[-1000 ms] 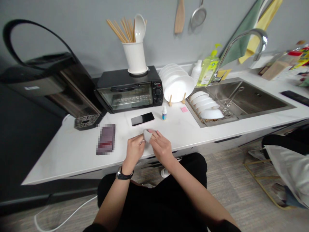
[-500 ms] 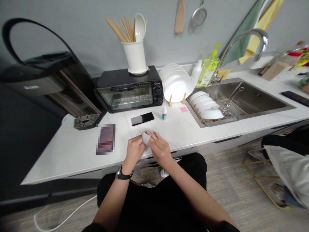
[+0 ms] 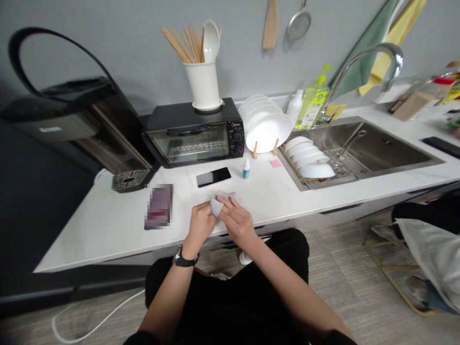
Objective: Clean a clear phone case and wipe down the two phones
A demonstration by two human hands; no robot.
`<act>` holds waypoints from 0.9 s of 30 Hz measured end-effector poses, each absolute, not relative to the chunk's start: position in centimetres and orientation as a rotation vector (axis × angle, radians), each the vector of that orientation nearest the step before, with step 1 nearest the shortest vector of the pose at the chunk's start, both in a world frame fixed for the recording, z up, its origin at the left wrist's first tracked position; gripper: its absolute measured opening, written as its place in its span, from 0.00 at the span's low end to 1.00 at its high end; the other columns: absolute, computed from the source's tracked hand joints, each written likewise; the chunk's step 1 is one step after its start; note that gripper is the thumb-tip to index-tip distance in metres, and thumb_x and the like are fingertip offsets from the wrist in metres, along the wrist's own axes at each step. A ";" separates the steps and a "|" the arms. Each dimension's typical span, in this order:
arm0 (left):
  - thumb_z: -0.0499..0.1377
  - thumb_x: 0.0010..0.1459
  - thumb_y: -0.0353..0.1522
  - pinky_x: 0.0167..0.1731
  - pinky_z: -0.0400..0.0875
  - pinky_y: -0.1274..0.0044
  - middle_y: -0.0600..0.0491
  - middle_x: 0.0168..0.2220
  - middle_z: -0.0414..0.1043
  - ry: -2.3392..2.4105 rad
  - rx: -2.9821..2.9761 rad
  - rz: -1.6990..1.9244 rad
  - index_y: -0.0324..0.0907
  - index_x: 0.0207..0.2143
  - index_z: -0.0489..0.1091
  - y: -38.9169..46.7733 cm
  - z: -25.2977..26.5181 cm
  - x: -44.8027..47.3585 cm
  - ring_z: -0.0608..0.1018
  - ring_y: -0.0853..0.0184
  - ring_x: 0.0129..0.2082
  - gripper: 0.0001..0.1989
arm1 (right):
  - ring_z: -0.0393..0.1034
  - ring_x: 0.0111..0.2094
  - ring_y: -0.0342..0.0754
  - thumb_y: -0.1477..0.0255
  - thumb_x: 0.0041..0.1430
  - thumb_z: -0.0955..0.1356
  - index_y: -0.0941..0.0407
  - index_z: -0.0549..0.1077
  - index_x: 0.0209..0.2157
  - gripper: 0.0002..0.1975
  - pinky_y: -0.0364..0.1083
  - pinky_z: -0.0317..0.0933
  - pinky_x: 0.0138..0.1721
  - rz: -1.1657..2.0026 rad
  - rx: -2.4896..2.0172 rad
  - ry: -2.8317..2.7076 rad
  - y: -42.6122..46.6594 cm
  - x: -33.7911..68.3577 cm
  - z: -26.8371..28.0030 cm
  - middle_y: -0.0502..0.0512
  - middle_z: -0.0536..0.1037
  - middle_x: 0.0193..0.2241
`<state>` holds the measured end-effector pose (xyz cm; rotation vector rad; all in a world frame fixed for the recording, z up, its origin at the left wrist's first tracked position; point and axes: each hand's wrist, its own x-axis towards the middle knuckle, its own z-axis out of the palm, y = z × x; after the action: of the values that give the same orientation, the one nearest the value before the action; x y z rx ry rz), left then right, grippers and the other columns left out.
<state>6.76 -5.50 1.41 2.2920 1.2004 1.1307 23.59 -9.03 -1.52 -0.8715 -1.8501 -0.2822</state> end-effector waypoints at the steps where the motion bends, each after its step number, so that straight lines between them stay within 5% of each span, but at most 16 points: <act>1: 0.57 0.50 0.17 0.28 0.77 0.69 0.53 0.25 0.81 1.219 2.290 1.113 0.53 0.23 0.75 -5.5 1.3 6.8 0.84 0.59 0.27 0.20 | 0.78 0.62 0.56 0.86 0.67 0.64 0.50 0.77 0.61 0.28 0.57 0.74 0.66 -0.270 -0.870 -1.867 -9.2 23.4 -1.5 0.57 0.86 0.56; 3: 0.56 0.52 0.18 0.29 0.78 0.68 0.53 0.26 0.82 1.207 2.269 1.097 0.54 0.23 0.75 -5.5 1.3 6.6 0.85 0.58 0.29 0.20 | 0.79 0.61 0.56 0.85 0.68 0.64 0.44 0.78 0.60 0.28 0.56 0.74 0.65 -0.244 -0.899 -1.893 -9.3 23.6 -1.5 0.55 0.86 0.56; 8: 0.55 0.63 0.23 0.44 0.83 0.64 0.53 0.47 0.88 1.079 2.187 1.209 0.60 0.42 0.82 -5.8 1.9 6.2 0.88 0.56 0.47 0.22 | 0.77 0.63 0.55 0.84 0.70 0.63 0.45 0.77 0.63 0.29 0.55 0.72 0.68 -0.255 -0.962 -1.849 -8.5 25.1 -1.1 0.53 0.87 0.53; 14: 0.55 0.55 0.20 0.29 0.77 0.66 0.52 0.25 0.81 1.143 2.185 1.176 0.54 0.23 0.76 -5.5 1.1 6.2 0.83 0.58 0.26 0.20 | 0.76 0.64 0.54 0.85 0.69 0.64 0.48 0.78 0.61 0.27 0.55 0.70 0.70 -0.224 -0.870 -1.924 -9.1 23.6 -1.3 0.55 0.85 0.57; 20: 0.58 0.63 0.33 0.42 0.83 0.58 0.54 0.39 0.87 1.072 1.990 1.198 0.62 0.40 0.83 -5.6 1.3 5.6 0.87 0.52 0.40 0.15 | 0.73 0.66 0.53 0.85 0.71 0.63 0.51 0.78 0.61 0.26 0.57 0.71 0.69 -0.296 -0.891 -1.879 -8.6 24.2 -1.0 0.54 0.87 0.54; 24: 0.62 0.59 0.32 0.35 0.82 0.58 0.51 0.24 0.80 1.071 1.922 1.185 0.57 0.21 0.78 -5.5 1.0 6.0 0.84 0.52 0.28 0.14 | 0.75 0.65 0.53 0.82 0.71 0.63 0.45 0.82 0.56 0.25 0.56 0.71 0.69 -0.176 -0.938 -1.971 -9.4 23.3 -1.2 0.49 0.86 0.55; 27: 0.66 0.59 0.32 0.41 0.85 0.58 0.52 0.28 0.84 0.990 1.776 1.244 0.53 0.23 0.80 -5.7 1.3 5.7 0.86 0.54 0.32 0.11 | 0.79 0.62 0.54 0.78 0.73 0.64 0.43 0.83 0.54 0.22 0.58 0.74 0.67 -0.043 -0.972 -1.918 -9.5 24.2 -1.1 0.49 0.87 0.54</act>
<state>5.71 -5.71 1.28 1.7760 0.9901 1.2436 24.20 -9.46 -1.08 -0.9720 -1.9185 -0.0427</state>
